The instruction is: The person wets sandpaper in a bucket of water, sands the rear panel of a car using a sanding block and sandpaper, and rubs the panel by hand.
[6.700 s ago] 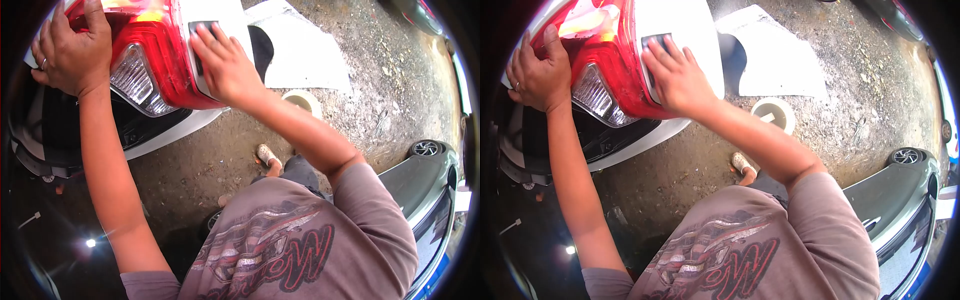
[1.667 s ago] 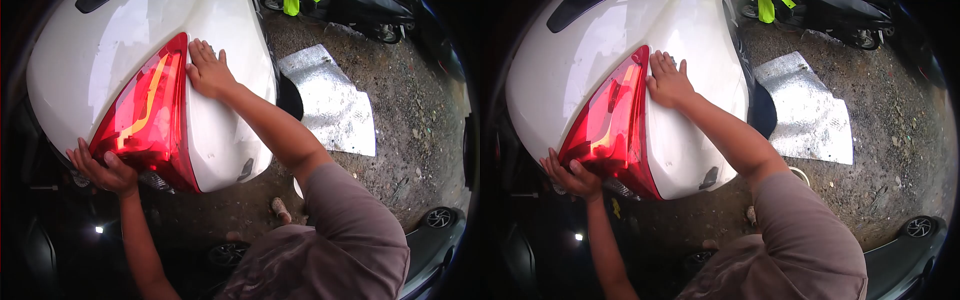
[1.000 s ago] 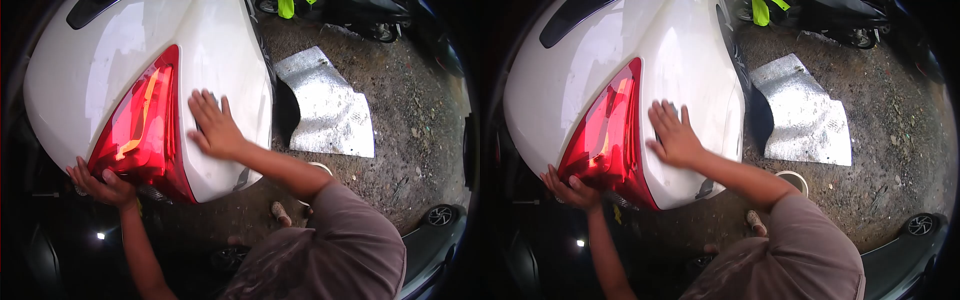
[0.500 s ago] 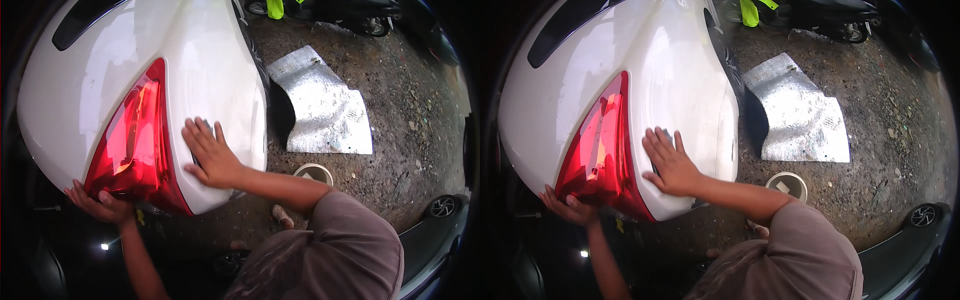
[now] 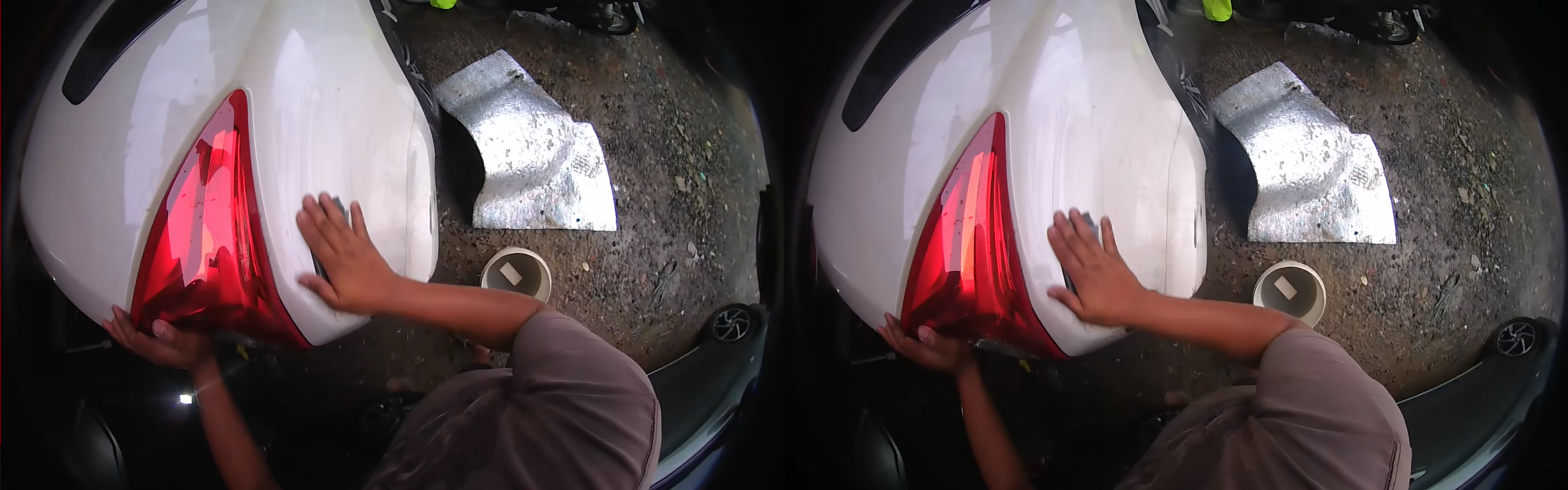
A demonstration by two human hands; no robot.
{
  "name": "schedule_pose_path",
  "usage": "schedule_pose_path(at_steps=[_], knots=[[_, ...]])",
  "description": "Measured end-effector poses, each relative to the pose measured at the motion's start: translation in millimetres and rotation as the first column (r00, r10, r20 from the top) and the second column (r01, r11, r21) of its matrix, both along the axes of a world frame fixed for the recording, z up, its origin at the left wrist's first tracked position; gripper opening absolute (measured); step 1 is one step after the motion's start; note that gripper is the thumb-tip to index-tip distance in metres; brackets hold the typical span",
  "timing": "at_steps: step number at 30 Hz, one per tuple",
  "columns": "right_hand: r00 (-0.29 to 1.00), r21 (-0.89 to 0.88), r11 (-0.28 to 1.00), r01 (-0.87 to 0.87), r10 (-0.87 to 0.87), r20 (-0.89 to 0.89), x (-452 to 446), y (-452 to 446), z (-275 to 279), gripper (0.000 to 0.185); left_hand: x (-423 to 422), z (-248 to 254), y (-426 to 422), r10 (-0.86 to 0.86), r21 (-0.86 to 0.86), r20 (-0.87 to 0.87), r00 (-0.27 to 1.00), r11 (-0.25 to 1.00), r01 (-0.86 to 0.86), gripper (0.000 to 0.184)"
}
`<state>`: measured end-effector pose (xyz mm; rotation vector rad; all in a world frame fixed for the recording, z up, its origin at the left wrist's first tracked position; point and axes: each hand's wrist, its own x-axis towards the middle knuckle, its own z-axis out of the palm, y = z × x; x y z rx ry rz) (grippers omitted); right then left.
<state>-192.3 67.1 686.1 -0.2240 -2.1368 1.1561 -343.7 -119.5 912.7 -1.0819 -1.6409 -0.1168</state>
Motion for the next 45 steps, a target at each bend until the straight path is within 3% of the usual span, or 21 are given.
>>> schedule_pose_path(at_steps=[2, 4, 6, 9, 11, 14, 16, 18, 19, 21, 23, 25, 27, 30, 33, 37, 39, 41, 45], knots=[[0.995, -0.004, 0.996, -0.092, 0.091, -0.036, 9.7, -6.1, -3.8, 0.087, 2.8, 0.9, 2.0, -0.001, 0.0, 0.004, 1.0, 1.0, 0.001, 0.064], [1.0, 0.04, 0.999, 0.011, -0.01, -0.027, -30.7, 50.0, -10.8, 0.086, 6.9, 1.4, 2.8, 0.011, -0.007, 0.022, 1.0, 1.0, -0.011, 0.064], [0.984, -0.151, 0.973, 0.173, -0.165, 0.067, -104.7, 134.2, -13.5, 0.081, 4.6, 1.3, -0.6, 0.017, -0.013, 0.021, 1.0, 1.0, -0.017, 0.065], [0.966, -0.261, 0.934, 0.242, -0.209, 0.151, -126.2, 157.1, -2.5, 0.084, -1.9, 2.1, -3.3, 0.002, -0.011, -0.002, 1.0, 1.0, -0.002, 0.065], [0.974, -0.207, 0.954, 0.218, -0.198, 0.113, -91.2, 104.3, -9.1, 0.086, -0.6, 0.9, -0.6, -0.006, 0.006, 0.011, 1.0, 1.0, 0.006, 0.065], [1.0, -0.086, 0.996, 0.007, -0.008, -0.01, -1.5, 0.5, -12.7, 0.089, -1.9, -0.5, -3.9, -0.002, -0.008, 0.014, 1.0, 1.0, 0.002, 0.065], [0.993, -0.022, 0.993, -0.114, 0.113, -0.039, 11.4, -6.5, -19.1, 0.087, -4.3, -1.4, -3.3, -0.002, -0.017, 0.0, 1.0, 1.0, 0.002, 0.064], [0.997, -0.048, 0.997, 0.057, -0.06, -0.055, -37.3, 51.5, -26.4, 0.083, -1.1, 0.6, -4.3, -0.002, -0.033, 0.003, 1.0, 0.999, 0.003, 0.064], [0.987, -0.156, 0.976, 0.151, -0.158, -0.034, -72.9, 90.5, -30.1, 0.079, -1.9, 0.1, -7.7, 0.01, -0.046, 0.005, 1.0, 0.999, -0.01, 0.064], [0.97, -0.256, 0.936, 0.241, -0.238, 0.045, -119.1, 145.8, -24.9, 0.077, -7.5, 1.4, -11.1, 0.015, -0.041, -0.01, 1.0, 0.999, -0.015, 0.064], [0.968, -0.272, 0.929, 0.252, -0.242, 0.069, -111.9, 133.0, -18.1, 0.079, -1.5, 2.2, -1.5, -0.023, -0.048, -0.022, 0.999, 0.999, 0.022, 0.063], [0.989, -0.095, 0.984, 0.15, -0.149, 0.017, -58.9, 61.8, -13.6, 0.085, -4.4, 1.2, -2.0, -0.046, -0.028, -0.017, 0.999, 0.999, 0.045, 0.063], [0.993, -0.008, 0.993, -0.116, 0.116, -0.012, 20.5, -23.9, -1.1, 0.09, -2.2, 0.1, -0.2, -0.04, -0.017, -0.013, 0.999, 0.999, 0.04, 0.063], [0.967, 0.135, 0.96, -0.243, 0.251, -0.04, 35.4, -40.8, -12.2, 0.092, -1.8, 0.0, 0.2, -0.026, -0.006, -0.002, 1.0, 1.0, 0.026, 0.062], [0.995, 0.025, 0.995, 0.094, -0.093, -0.039, -58.5, 64.2, -3.3, 0.082, -6.0, -0.2, -8.4, -0.023, -0.021, 0.005, 1.0, 1.0, 0.023, 0.064], [0.971, -0.073, 0.968, 0.238, -0.235, 0.048, -106.7, 103.3, 7.8, 0.084, 2.3, -2.1, -2.8, -0.02, 0.061, 0.063, 0.998, 0.998, 0.016, 0.068], [0.98, 0.046, 0.979, 0.196, -0.197, 0.004, -64.1, 47.6, 0.6, 0.088, -4.0, 1.2, -2.9, -0.033, 0.02, 0.034, 0.999, 0.999, 0.032, 0.067], [1.0, 0.052, 0.999, -0.013, 0.013, -0.006, 0.2, -12.7, 1.3, 0.091, -2.0, 1.7, 2.0, -0.027, 0.026, 0.025, 0.999, 0.999, 0.026, 0.067], [0.999, 0.122, 0.992, 0.034, -0.03, -0.036, -40.1, 30.6, 3.4, 0.088, 1.2, 0.1, -0.8, -0.001, 0.012, 0.04, 0.999, 1.0, 0.0, 0.066]])
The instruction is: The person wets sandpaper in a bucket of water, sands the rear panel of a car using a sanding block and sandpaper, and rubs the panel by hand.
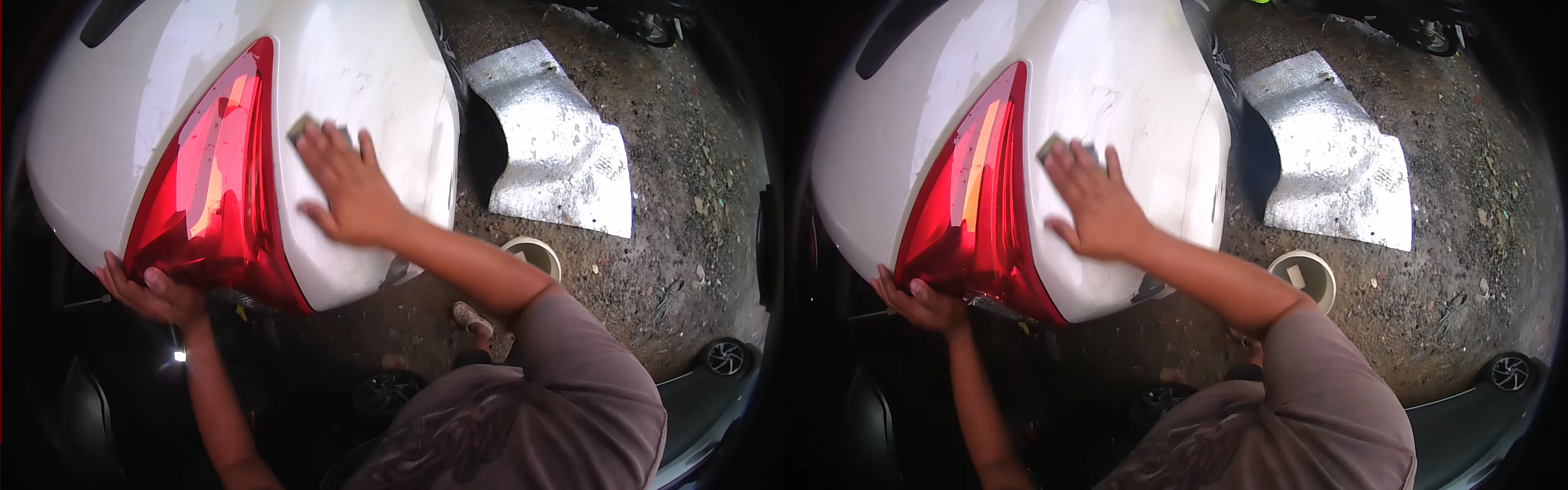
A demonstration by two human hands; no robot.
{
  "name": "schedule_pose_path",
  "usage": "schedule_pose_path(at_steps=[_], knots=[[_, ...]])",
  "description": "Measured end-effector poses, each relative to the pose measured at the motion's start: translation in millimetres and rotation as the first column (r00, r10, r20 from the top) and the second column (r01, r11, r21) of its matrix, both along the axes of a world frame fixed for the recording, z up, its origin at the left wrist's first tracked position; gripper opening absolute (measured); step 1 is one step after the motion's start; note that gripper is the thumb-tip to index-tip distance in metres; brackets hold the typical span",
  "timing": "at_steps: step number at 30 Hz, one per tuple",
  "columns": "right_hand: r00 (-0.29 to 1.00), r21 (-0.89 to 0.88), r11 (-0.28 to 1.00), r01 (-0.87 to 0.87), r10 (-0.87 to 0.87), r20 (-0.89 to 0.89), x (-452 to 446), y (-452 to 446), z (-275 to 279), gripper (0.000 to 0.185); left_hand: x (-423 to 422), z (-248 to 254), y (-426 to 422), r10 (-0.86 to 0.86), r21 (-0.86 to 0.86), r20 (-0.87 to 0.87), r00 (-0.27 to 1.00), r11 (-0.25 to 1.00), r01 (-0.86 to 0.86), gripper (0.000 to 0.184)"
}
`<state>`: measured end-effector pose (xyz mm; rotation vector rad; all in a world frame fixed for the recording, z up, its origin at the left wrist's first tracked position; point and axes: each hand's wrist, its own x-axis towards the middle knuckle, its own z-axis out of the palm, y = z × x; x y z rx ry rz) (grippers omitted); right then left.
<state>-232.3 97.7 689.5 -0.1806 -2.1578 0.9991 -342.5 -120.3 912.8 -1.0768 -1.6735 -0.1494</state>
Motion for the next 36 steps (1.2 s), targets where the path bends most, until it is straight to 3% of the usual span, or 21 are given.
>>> schedule_pose_path(at_steps=[3, 7, 9, 12, 13, 14, 17, 18, 19, 23, 27, 28, 29, 30, 31, 32, 33, 34, 36], knots=[[0.971, -0.176, 0.959, 0.221, -0.2, 0.13, -85.3, 95.7, 8.8, 0.083, -4.3, 1.9, -3.4, -0.025, -0.02, -0.005, 1.0, 0.999, 0.025, 0.066], [0.982, -0.206, 0.961, 0.187, -0.178, 0.059, -90.8, 108.4, 1.5, 0.076, -5.4, 4.6, -4.8, -0.031, -0.053, -0.042, 0.999, 0.998, 0.029, 0.066], [0.967, -0.302, 0.921, 0.245, -0.253, 0.015, -82.9, 95.0, -7.4, 0.065, -2.2, 3.3, -4.2, -0.009, -0.022, -0.034, 0.999, 1.0, 0.008, 0.067], [0.926, -0.147, 0.918, 0.37, -0.376, -0.017, -61.4, 82.3, -13.6, 0.05, 5.9, 3.1, 1.0, 0.021, 0.046, -0.003, 1.0, 0.999, -0.021, 0.067], [0.942, -0.228, 0.918, 0.324, -0.335, -0.009, -51.2, 82.6, -16.4, 0.048, 3.5, -1.4, 0.9, 0.0, 0.059, 0.004, 1.0, 0.998, 0.0, 0.067], [0.967, -0.411, 0.879, 0.242, -0.184, 0.176, -27.2, 83.9, 3.0, 0.046, 0.7, -2.6, -3.3, 0.003, 0.075, -0.01, 1.0, 0.997, -0.002, 0.067], [0.978, -0.672, 0.73, -0.129, -0.02, -0.21, 8.8, 82.3, -34.5, 0.049, 10.9, 1.7, -8.8, 0.117, 0.097, 0.085, 0.989, 0.987, -0.125, 0.069], [0.987, -0.804, 0.577, -0.147, 0.03, -0.16, 36.0, 72.7, -23.7, 0.05, 12.1, 4.2, -9.5, 0.077, 0.124, 0.092, 0.993, 0.988, -0.088, 0.07], [0.998, -0.852, 0.522, -0.046, -0.005, -0.057, 61.9, 57.9, -4.8, 0.051, 14.2, 5.4, -11.3, 0.07, 0.145, 0.103, 0.992, 0.986, -0.085, 0.07], [0.972, -0.885, 0.411, -0.218, 0.178, -0.157, 135.5, 22.7, 30.3, 0.044, 18.5, 6.2, -8.4, 0.01, 0.222, 0.126, 0.992, 0.974, -0.038, 0.07], [0.944, -0.816, 0.482, -0.319, 0.244, -0.224, 179.0, -25.3, 84.0, 0.041, 54.7, 5.8, -13.3, -0.088, 0.235, 0.399, 0.913, 0.972, -0.009, 0.065], [0.932, -0.792, 0.5, -0.35, 0.272, -0.24, 187.1, -34.5, 93.7, 0.041, 76.2, -8.0, -14.9, -0.154, 0.308, 0.442, 0.884, 0.951, 0.012, 0.062], [0.921, -0.769, 0.516, -0.377, 0.298, -0.251, 192.8, -44.2, 102.8, 0.041, 102.7, -18.3, -24.0, -0.278, 0.366, 0.518, 0.809, 0.927, 0.085, 0.061], [0.922, -0.76, 0.531, -0.375, 0.295, -0.249, 197.9, -54.4, 112.4, 0.041, 126.4, -20.2, -39.1, -0.375, 0.356, 0.729, 0.573, 0.922, 0.152, 0.063], [0.904, -0.694, 0.593, -0.409, 0.366, -0.221, 202.2, -65.3, 121.3, 0.042, 149.0, -36.0, -46.2, -0.399, 0.399, 0.751, 0.526, 0.909, 0.119, 0.066], [0.884, -0.624, 0.644, -0.443, 0.431, -0.182, 207.6, -77.5, 130.3, 0.042, 165.1, -38.1, -62.2, -0.437, 0.419, 0.851, 0.292, 0.899, 0.124, 0.066], [0.878, -0.621, 0.653, -0.434, 0.461, -0.129, 212.0, -92.1, 141.5, 0.04, 167.3, -47.4, -75.6, -0.471, 0.438, 0.864, 0.18, 0.878, 0.192, 0.066], [0.88, -0.614, 0.66, -0.432, 0.459, -0.126, 212.3, -101.8, 144.8, 0.04, 168.8, -45.5, -88.5, -0.397, 0.42, 0.905, -0.152, 0.891, 0.171, 0.06], [0.885, -0.414, 0.807, -0.42, 0.466, 0.011, 209.1, -120.0, 149.1, 0.038, 154.8, -80.8, -101.6, -0.355, 0.495, 0.778, -0.518, 0.854, 0.159, 0.05]])
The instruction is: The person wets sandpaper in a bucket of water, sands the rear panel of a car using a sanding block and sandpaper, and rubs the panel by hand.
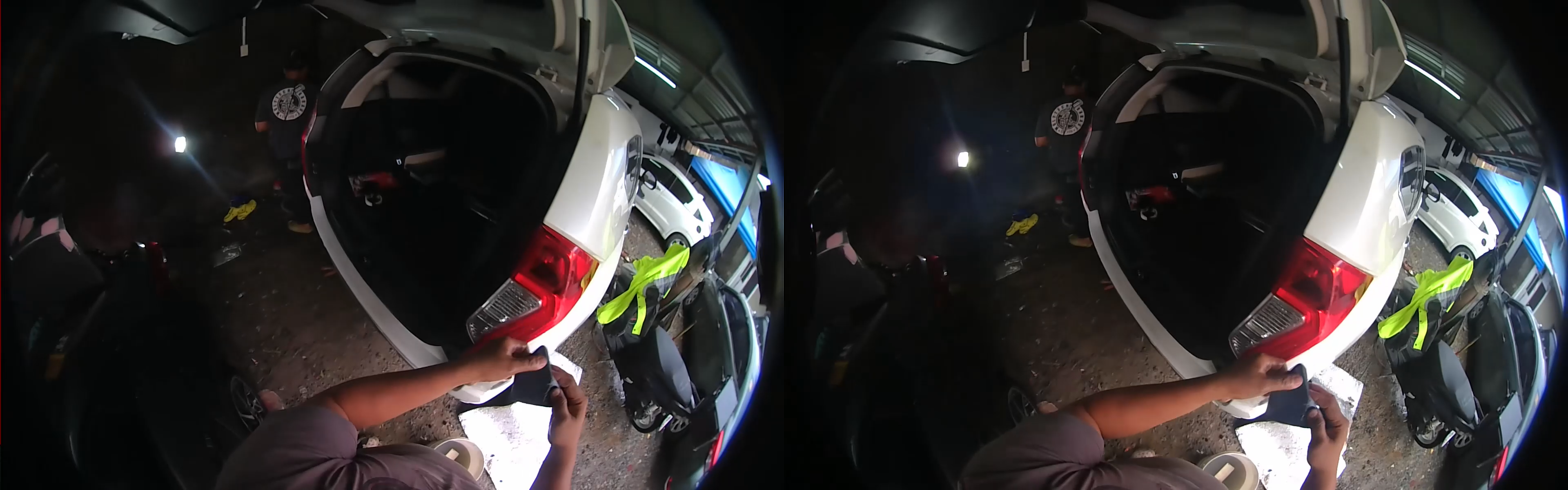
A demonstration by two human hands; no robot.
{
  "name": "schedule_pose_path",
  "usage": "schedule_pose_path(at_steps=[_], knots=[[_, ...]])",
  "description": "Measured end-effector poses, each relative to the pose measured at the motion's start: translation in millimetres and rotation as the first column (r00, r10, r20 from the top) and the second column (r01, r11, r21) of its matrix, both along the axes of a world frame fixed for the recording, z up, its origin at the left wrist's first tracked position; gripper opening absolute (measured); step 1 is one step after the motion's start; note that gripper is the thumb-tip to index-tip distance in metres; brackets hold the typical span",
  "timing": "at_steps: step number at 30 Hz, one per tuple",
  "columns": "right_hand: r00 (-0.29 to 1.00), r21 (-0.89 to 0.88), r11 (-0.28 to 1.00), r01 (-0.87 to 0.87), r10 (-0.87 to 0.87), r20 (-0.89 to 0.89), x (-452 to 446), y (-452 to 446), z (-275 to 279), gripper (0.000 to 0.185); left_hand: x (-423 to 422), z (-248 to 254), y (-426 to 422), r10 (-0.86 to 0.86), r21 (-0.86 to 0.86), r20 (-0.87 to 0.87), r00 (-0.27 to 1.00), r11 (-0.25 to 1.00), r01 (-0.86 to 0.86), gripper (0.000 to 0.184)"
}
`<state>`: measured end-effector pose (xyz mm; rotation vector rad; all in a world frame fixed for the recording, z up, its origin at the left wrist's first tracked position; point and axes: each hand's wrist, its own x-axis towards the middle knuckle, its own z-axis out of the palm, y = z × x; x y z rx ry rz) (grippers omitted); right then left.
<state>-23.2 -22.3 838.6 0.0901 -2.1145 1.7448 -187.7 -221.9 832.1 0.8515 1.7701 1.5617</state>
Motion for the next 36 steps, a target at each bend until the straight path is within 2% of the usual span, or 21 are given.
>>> schedule_pose_path(at_steps=[1, 3, 5, 6, 9, 11, 15, 16, 18, 20, 21, 22, 24, 26, 28, 29, 30, 32, 33, 34, 36], knots=[[1.0, 0.006, 1.0, -0.007, 0.007, 0.011, -2.5, -16.0, 6.2, 0.037, 0.6, -3.0, -10.8, -0.001, 0.008, -0.003, 1.0, 1.0, 0.001, 0.05], [0.999, 0.07, 0.997, -0.016, 0.014, 0.038, -5.8, -39.0, 9.1, 0.04, 2.0, -12.0, -36.1, -0.072, 0.195, 0.348, 0.935, 0.981, 0.002, 0.037], [0.995, 0.013, 1.0, -0.015, 0.014, 0.096, -12.0, -65.0, 7.3, 0.045, 2.5, -24.6, -55.7, -0.093, 0.288, 0.397, 0.913, 0.957, -0.028, 0.033], [0.995, 0.112, 0.993, 0.028, -0.039, 0.097, -14.3, -77.7, 8.4, 0.057, 1.1, -30.8, -64.8, -0.118, 0.373, 0.443, 0.889, 0.926, -0.063, 0.03], [0.99, 0.418, 0.906, 0.066, -0.112, 0.085, -21.4, -104.0, -4.2, 0.079, 4.2, -46.2, -86.5, -0.13, 0.401, 0.536, 0.834, 0.909, -0.116, 0.029], [0.987, 0.423, 0.906, 0.02, -0.085, 0.135, -23.6, -121.5, -12.5, 0.069, 11.5, -44.3, -99.8, -0.137, 0.441, 0.644, 0.752, 0.87, -0.219, 0.034], [0.981, 0.283, 0.959, 0.0, -0.054, 0.184, -26.0, -150.0, -15.3, 0.048, 9.4, -65.5, -112.2, -0.192, 0.556, 0.559, 0.806, 0.809, -0.193, 0.043], [0.974, 0.198, 0.98, -0.009, -0.037, 0.224, -26.6, -155.1, -15.0, 0.043, 10.3, -62.5, -117.6, -0.105, 0.532, 0.482, 0.87, 0.824, -0.195, 0.044], [0.962, 0.234, 0.972, -0.021, -0.044, 0.269, -27.7, -160.7, -5.1, 0.039, 8.4, -57.9, -130.3, -0.024, 0.506, 0.4, 0.916, 0.839, -0.198, 0.046], [0.948, 0.266, 0.963, -0.031, -0.057, 0.314, -25.8, -168.3, 9.7, 0.035, 1.6, -47.7, -144.7, 0.192, 0.265, -0.097, 0.977, 0.951, -0.16, 0.05], [0.933, 0.185, 0.981, -0.062, -0.008, 0.359, -24.7, -169.8, 15.3, 0.033, -2.0, -51.9, -147.2, 0.24, 0.3, -0.212, 0.947, 0.939, -0.17, 0.042], [0.916, 0.101, 0.991, -0.09, 0.043, 0.399, -23.3, -170.0, 17.7, 0.031, -8.1, -60.9, -148.2, 0.234, 0.299, -0.209, 0.95, 0.94, -0.165, 0.042], [0.907, 0.03, 0.995, -0.098, 0.077, 0.414, -20.2, -157.9, 6.9, 0.024, -18.2, -77.8, -148.6, -0.121, 0.329, 0.182, 0.976, 0.943, 0.056, 0.031], [0.902, 0.011, 0.991, -0.136, 0.119, 0.415, -20.0, -150.2, -0.1, 0.018, -10.0, -55.3, -161.3, -0.1, 0.343, 0.16, 0.982, 0.938, 0.04, 0.022], [0.909, -0.095, 0.994, -0.054, 0.088, 0.407, -20.1, -151.9, 3.2, 0.006, -7.9, -49.0, -164.9, -0.039, 0.309, 0.085, 0.996, 0.951, 0.011, 0.02], [0.904, -0.153, 0.988, -0.011, 0.075, 0.421, -19.9, -152.2, 6.3, 0.008, -6.9, -52.4, -163.3, -0.068, 0.38, 0.214, 0.974, 0.925, -0.019, 0.018], [0.898, -0.212, 0.977, 0.038, 0.06, 0.436, -18.0, -153.5, 10.2, 0.01, -9.3, -54.3, -164.3, -0.043, 0.367, 0.18, 0.983, 0.93, -0.026, 0.019], [0.886, -0.054, 0.996, 0.076, -0.043, 0.461, -17.3, -148.0, 9.0, 0.018, -6.2, -60.5, -157.7, -0.04, 0.486, 0.214, 0.976, 0.871, -0.071, 0.023], [0.893, 0.024, 0.995, 0.092, -0.093, 0.441, -17.3, -157.6, 17.3, 0.023, -5.6, -58.0, -163.4, -0.143, 0.472, 0.305, 0.942, 0.881, -0.019, 0.03], [0.878, 0.115, 0.988, 0.104, -0.146, 0.456, -16.8, -160.6, 22.3, 0.03, -2.4, -51.3, -165.6, -0.11, 0.475, 0.189, 0.976, 0.88, 0.007, 0.03], [0.852, 0.228, 0.968, 0.103, -0.205, 0.482, -15.9, -159.5, 24.8, 0.034, -0.8, -46.2, -167.7, -0.042, 0.339, 0.181, 0.983, 0.94, -0.023, 0.02]])
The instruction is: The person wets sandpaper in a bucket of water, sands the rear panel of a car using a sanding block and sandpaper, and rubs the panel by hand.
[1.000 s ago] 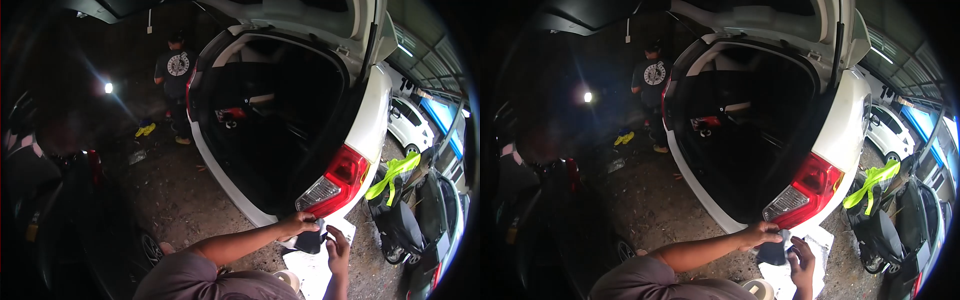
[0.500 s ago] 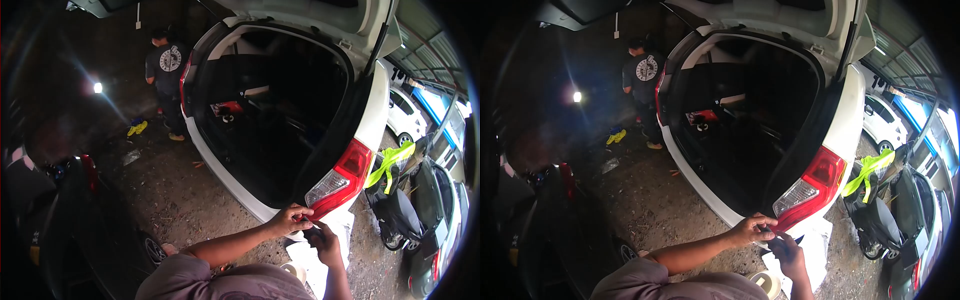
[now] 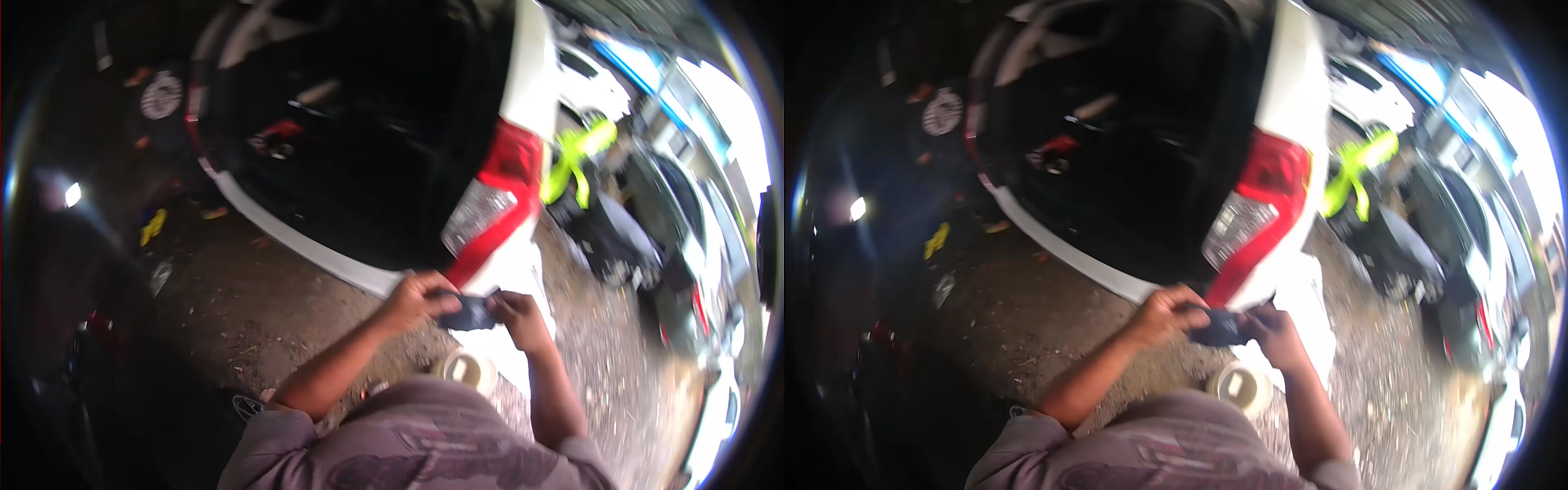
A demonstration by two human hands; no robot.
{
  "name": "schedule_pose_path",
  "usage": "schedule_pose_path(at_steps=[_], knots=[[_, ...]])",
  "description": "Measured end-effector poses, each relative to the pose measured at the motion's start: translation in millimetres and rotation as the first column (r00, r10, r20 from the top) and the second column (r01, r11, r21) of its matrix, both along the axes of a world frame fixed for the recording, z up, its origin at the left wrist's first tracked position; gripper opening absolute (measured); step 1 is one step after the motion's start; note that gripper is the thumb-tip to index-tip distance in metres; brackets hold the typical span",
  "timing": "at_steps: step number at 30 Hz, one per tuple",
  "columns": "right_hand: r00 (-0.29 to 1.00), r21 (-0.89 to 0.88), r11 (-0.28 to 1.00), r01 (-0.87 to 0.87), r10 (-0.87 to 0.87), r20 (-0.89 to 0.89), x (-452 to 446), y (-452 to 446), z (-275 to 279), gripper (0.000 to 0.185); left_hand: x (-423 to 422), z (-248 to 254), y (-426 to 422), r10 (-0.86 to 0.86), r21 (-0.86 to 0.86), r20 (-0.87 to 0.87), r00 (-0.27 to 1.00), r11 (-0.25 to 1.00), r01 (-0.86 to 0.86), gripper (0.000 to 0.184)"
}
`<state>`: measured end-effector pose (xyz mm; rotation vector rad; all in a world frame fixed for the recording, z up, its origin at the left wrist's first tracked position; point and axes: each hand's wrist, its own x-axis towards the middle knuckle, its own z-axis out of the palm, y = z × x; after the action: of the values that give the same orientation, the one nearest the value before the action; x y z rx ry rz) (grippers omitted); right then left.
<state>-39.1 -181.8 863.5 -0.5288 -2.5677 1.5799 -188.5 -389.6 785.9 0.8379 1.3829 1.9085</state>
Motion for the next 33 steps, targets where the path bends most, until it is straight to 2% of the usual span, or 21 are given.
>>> schedule_pose_path(at_steps=[1, 2, 3, 8, 10, 11, 12, 14, 16, 18, 20, 22, 23, 24, 26, 30, 32, 33], knots=[[0.999, -0.063, 0.998, -0.019, 0.017, -0.034, -0.3, 2.8, -5.7, 0.033, -1.4, -2.0, 1.0, 0.011, -0.024, 0.012, 1.0, 1.0, -0.011, 0.015], [0.996, -0.123, 0.991, -0.048, 0.039, -0.08, -0.6, 3.1, -10.1, 0.032, -2.0, -2.5, 1.5, 0.059, -0.009, -0.008, 0.998, 0.998, -0.059, 0.016], [0.998, -0.143, 0.989, -0.03, 0.022, -0.053, 0.1, 1.5, -8.9, 0.034, -2.8, -1.2, 0.9, 0.062, 0.051, -0.007, 0.998, 0.997, -0.061, 0.017], [0.999, -0.27, 0.962, -0.05, 0.047, -0.015, -3.3, 4.8, -16.6, 0.036, -7.4, -1.9, -4.1, 0.055, -0.021, 0.038, 0.998, 0.998, -0.054, 0.014], [0.998, -0.63, 0.775, -0.04, -0.005, -0.07, -2.7, 1.1, -19.7, 0.042, -4.9, -0.8, 0.0, 0.061, -0.034, 0.061, 0.996, 0.998, -0.059, 0.012], [0.992, -0.706, 0.698, -0.119, 0.062, -0.106, -0.9, 3.6, -20.0, 0.051, -2.5, 1.6, 2.1, 0.073, -0.02, 0.076, 0.994, 0.997, -0.072, 0.014], [0.993, -0.709, 0.697, -0.108, 0.048, -0.103, 0.6, 1.7, -21.5, 0.051, -0.4, 3.5, 4.3, 0.085, -0.005, 0.091, 0.992, 0.996, -0.085, 0.016], [0.994, -0.793, 0.601, -0.106, 0.038, -0.103, 0.2, -4.7, -24.4, 0.054, 1.6, 2.8, 8.9, 0.062, -0.011, 0.098, 0.993, 0.998, -0.061, 0.019], [0.993, -0.787, 0.607, -0.108, 0.035, -0.11, -0.1, -1.1, -38.1, 0.051, -2.7, -2.5, 9.9, 0.057, -0.082, -0.004, 0.998, 0.995, -0.057, 0.022], [0.996, -0.763, 0.64, -0.094, 0.054, -0.078, 2.2, 3.2, -44.8, 0.046, -2.2, -10.8, 15.2, 0.022, -0.059, 0.008, 1.0, 0.998, -0.021, 0.019], [0.996, -0.732, 0.676, -0.087, 0.053, -0.07, 5.2, 7.8, -45.4, 0.044, 7.5, 1.6, 20.3, 0.025, -0.1, 0.005, 1.0, 0.995, -0.024, 0.015], [0.988, -0.737, 0.667, -0.108, -0.008, -0.152, 9.3, 7.1, -44.8, 0.05, 10.4, -4.3, 28.1, -0.002, -0.071, -0.002, 1.0, 0.997, 0.002, 0.014], [0.983, -0.795, 0.588, -0.15, 0.001, -0.185, 13.7, 9.4, -45.5, 0.058, 11.8, -7.7, 31.6, -0.007, -0.042, -0.005, 1.0, 0.999, 0.007, 0.014], [0.982, -0.796, 0.588, -0.142, -0.015, -0.186, 18.6, 10.7, -45.5, 0.058, 13.8, -10.5, 35.3, -0.023, -0.044, -0.007, 1.0, 0.999, 0.022, 0.014], [0.996, -0.85, 0.518, -0.092, 0.064, -0.069, 28.0, 10.9, -45.9, 0.064, 17.8, -15.6, 43.5, -0.069, -0.115, 0.097, 0.993, 0.99, 0.08, 0.012], [0.991, -0.885, 0.454, -0.103, -0.031, -0.131, 35.1, 22.4, -79.4, 0.052, 19.1, -38.0, 62.8, -0.105, -0.159, 0.013, 0.994, 0.982, 0.106, 0.01], [0.992, -0.891, 0.448, -0.072, -0.065, -0.112, 42.4, 40.8, -89.2, 0.05, 23.6, -30.7, 72.7, -0.12, -0.326, -0.034, 0.992, 0.94, 0.103, 0.015], [0.992, -0.893, 0.447, -0.042, -0.089, -0.091, 47.6, 52.0, -93.0, 0.047, 21.0, -30.3, 79.7, -0.133, -0.333, -0.037, 0.99, 0.936, 0.113, 0.015]])
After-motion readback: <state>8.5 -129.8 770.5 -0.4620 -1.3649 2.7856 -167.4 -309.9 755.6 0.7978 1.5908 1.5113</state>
